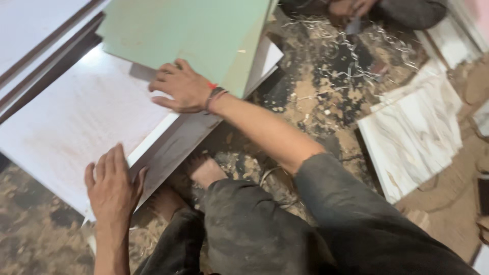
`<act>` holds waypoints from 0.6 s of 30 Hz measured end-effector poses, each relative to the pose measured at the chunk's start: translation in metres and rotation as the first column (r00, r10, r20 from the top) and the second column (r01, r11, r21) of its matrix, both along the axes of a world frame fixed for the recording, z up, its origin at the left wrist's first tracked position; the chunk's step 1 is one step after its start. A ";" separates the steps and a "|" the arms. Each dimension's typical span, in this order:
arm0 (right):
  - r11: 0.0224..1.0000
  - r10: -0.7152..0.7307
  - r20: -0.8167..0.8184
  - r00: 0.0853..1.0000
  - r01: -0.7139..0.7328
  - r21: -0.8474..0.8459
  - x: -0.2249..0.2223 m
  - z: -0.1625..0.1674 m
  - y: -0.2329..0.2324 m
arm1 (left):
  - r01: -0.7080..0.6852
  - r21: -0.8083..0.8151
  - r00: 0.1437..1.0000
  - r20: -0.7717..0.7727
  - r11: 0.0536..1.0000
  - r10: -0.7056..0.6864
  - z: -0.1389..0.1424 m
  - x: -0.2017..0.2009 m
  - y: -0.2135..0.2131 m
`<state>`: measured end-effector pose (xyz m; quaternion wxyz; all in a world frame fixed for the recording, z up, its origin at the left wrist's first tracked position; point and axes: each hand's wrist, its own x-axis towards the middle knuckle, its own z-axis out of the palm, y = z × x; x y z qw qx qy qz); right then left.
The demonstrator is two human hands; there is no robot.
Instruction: The person sits on the floor of a workshop and applies white edge banding tape to the edges of plywood panels. They align the tape along a panel edge, press it with their hands, then run a heated iron along the tape to bond it, working on one panel edge at a time and setting finished panels aside.
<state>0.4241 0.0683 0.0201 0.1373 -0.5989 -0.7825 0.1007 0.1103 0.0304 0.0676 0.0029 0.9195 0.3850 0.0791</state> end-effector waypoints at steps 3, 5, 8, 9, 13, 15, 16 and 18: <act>0.996 0.091 0.097 0.991 -0.090 -0.011 0.008 0.009 -0.002 | -0.109 0.067 0.990 -0.082 0.992 0.114 -0.005 -0.040 -0.004; 0.991 0.093 0.232 0.968 -0.067 -0.116 0.004 0.014 -0.002 | -0.123 0.104 0.988 -0.083 0.987 0.132 -0.015 -0.049 -0.007; 0.978 -0.075 0.225 0.971 0.116 -0.174 -0.031 0.017 0.006 | -0.147 -0.062 0.981 0.117 0.987 0.153 -0.028 -0.047 -0.006; 0.977 -0.038 0.095 0.995 0.057 -0.204 -0.053 0.016 0.002 | -0.138 -0.062 0.980 0.137 0.988 0.145 -0.030 -0.047 -0.006; 0.966 0.244 0.074 0.967 -0.235 -0.110 -0.174 0.008 -0.009 | -0.165 -0.057 0.982 0.080 0.985 0.169 -0.033 -0.048 -0.004; 0.955 0.294 0.100 0.950 -0.288 -0.069 -0.188 0.005 -0.015 | -0.185 -0.067 0.983 -0.017 0.980 0.185 -0.033 -0.053 -0.005; 0.946 0.323 0.121 0.939 -0.320 -0.047 -0.180 0.007 -0.016 | -0.185 -0.069 0.982 -0.054 0.980 0.181 -0.034 -0.054 -0.005; 0.877 0.474 0.101 0.875 -0.459 -0.144 -0.144 0.014 -0.018 | -0.165 -0.053 0.986 -0.040 0.985 0.163 -0.034 -0.057 -0.006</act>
